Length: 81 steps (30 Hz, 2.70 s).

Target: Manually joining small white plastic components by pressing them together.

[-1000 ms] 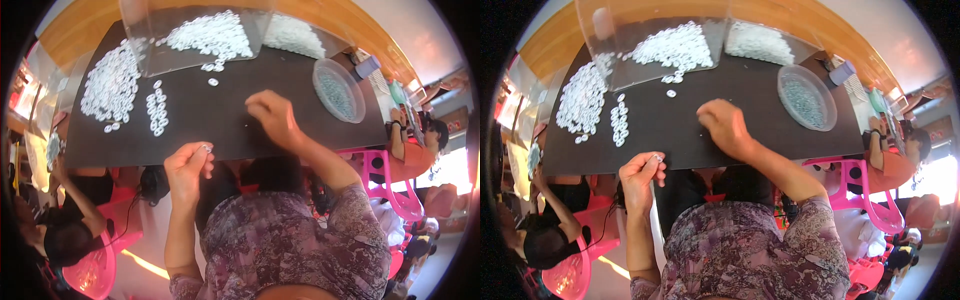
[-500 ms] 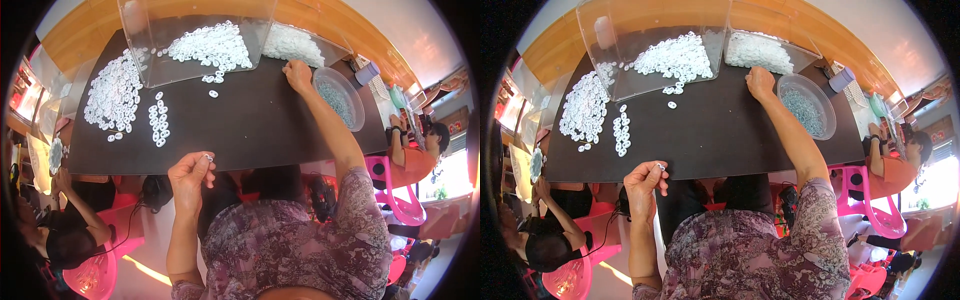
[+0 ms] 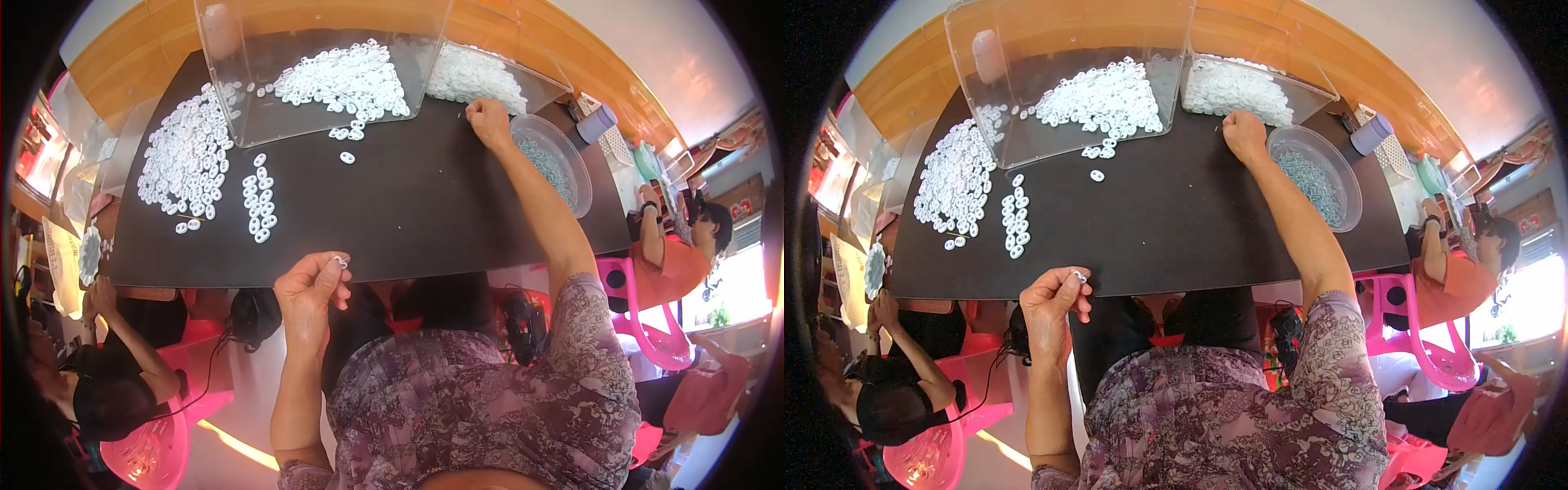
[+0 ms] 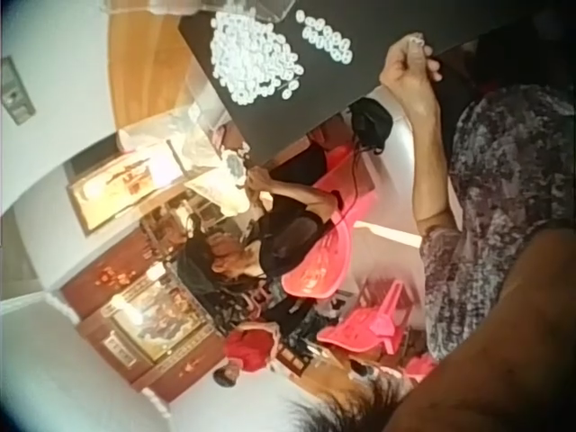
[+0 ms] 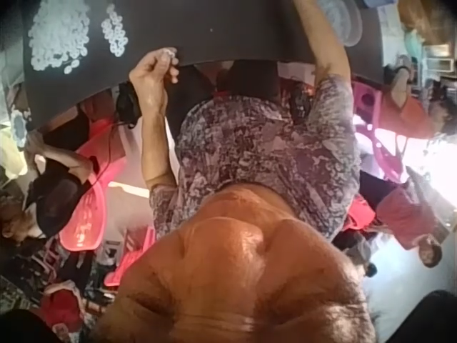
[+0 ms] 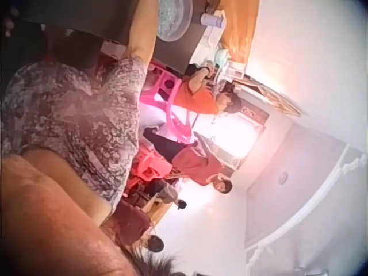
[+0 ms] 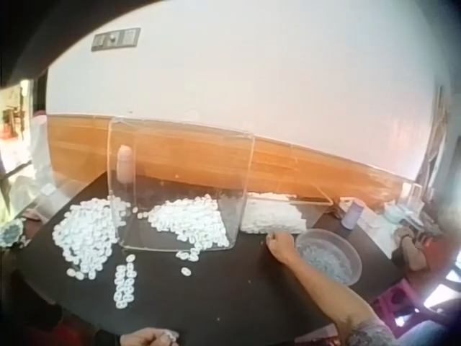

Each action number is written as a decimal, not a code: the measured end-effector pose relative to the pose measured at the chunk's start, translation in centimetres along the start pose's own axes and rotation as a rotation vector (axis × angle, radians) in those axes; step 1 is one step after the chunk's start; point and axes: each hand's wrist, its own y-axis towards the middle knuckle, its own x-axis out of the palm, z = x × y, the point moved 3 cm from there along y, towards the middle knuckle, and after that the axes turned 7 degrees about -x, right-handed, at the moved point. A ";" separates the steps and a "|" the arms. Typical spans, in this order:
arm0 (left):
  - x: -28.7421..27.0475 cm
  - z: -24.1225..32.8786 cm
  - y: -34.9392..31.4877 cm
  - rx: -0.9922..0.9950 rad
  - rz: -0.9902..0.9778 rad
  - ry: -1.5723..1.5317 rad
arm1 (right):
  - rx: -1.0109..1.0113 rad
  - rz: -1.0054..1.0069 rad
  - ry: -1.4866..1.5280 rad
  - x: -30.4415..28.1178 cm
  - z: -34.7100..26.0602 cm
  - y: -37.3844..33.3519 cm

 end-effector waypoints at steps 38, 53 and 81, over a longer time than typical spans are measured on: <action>0.0 0.1 -0.1 -0.026 0.006 -0.063 | -0.331 -0.115 0.317 3.0 -15.2 -4.0; -0.1 0.0 -0.3 0.008 0.039 -0.125 | -0.400 -0.192 0.295 3.1 -20.0 -6.8; 0.5 0.5 0.8 0.121 0.101 -0.143 | -0.328 -0.562 0.826 -3.3 -23.0 -13.2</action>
